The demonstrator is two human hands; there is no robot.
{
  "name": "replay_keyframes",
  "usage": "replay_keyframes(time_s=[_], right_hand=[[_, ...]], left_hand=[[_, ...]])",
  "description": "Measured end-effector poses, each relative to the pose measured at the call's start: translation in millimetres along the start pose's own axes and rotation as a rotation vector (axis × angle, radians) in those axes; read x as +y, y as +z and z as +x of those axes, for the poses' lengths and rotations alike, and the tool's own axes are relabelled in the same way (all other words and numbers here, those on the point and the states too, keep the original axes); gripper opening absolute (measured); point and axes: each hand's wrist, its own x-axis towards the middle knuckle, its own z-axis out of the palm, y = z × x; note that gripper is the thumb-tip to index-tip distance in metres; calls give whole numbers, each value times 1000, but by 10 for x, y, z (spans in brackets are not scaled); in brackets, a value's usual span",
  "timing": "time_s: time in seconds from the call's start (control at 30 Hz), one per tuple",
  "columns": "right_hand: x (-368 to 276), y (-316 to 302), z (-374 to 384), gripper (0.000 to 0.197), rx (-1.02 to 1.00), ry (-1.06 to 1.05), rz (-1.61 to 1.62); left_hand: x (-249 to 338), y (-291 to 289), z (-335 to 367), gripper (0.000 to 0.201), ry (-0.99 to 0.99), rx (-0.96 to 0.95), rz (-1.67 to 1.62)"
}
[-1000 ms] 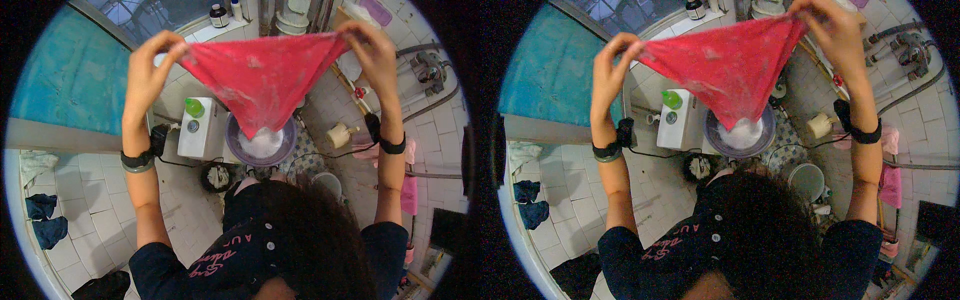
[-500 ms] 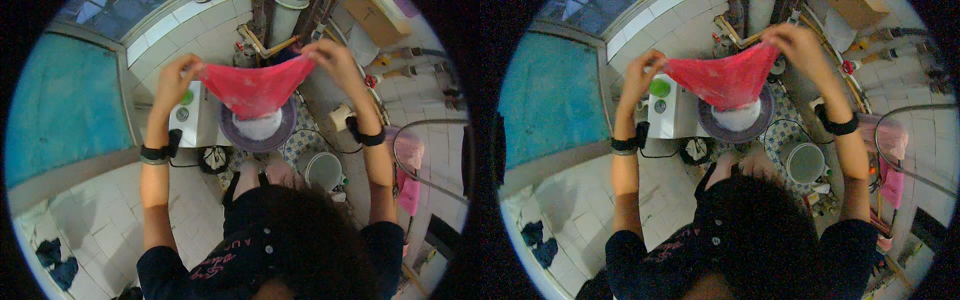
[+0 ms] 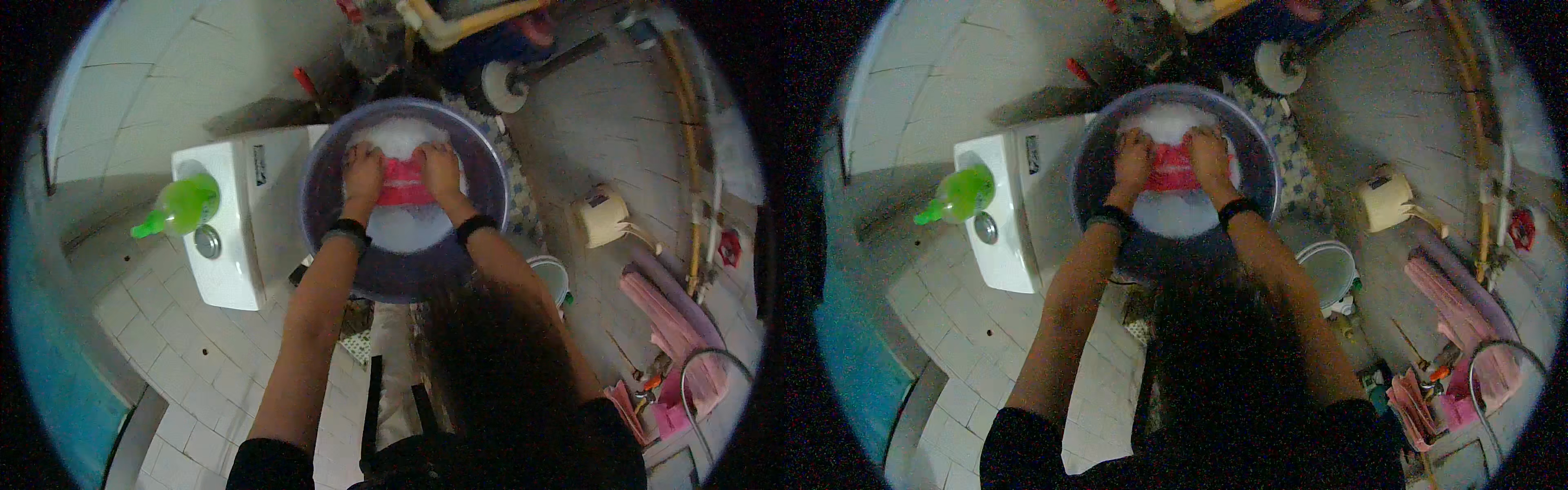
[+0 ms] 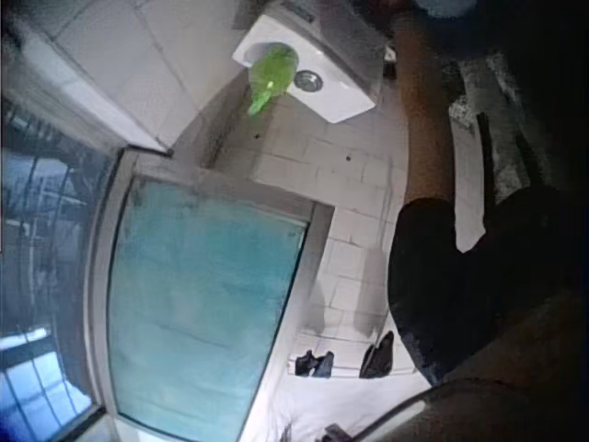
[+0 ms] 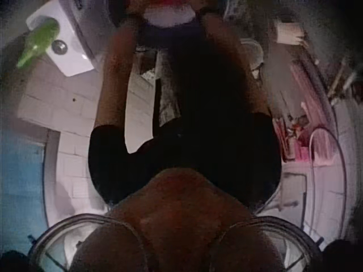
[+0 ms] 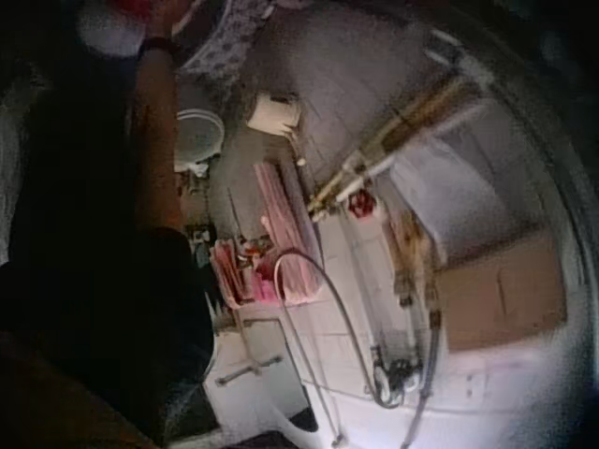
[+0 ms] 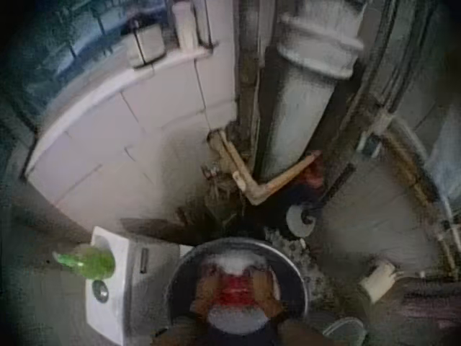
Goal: The person hand washes a pink cloth in a purple basin filled with soapy water in a bathroom. They repeatedly submerge, scrub, wring, and rinse the cloth, then pour out the soapy water and refill the basin with fresh water from a tap to continue rinsing the cloth.
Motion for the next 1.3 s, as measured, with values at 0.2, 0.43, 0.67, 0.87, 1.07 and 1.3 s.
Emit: replay_keyframes(time_s=[0.2, 0.43, 0.67, 0.87, 1.07, 1.3], right_hand=[[255, 386, 60, 26, -330, -75, -331], [461, 333, -195, 22, -392, -129, -331], [602, -564, -772, 19, -401, -66, -319], [-265, -2447, -1188, 5, -39, -176, -71], [-1376, -4267, -1580, 10, 180, -400, 60], [-2198, -5756, -2109, 12, 372, -665, 19]], left_hand=[[-32, 307, -25, 27, 160, -81, 379], [-314, 261, -149, 32, 36, -385, 265], [-399, -932, -715, 19, -53, -568, 270], [36, -2785, -1309, 11, 421, -226, 263], [434, -4426, -1561, 13, 460, 159, 8], [1040, -5802, -2197, 20, 521, 343, -184]])
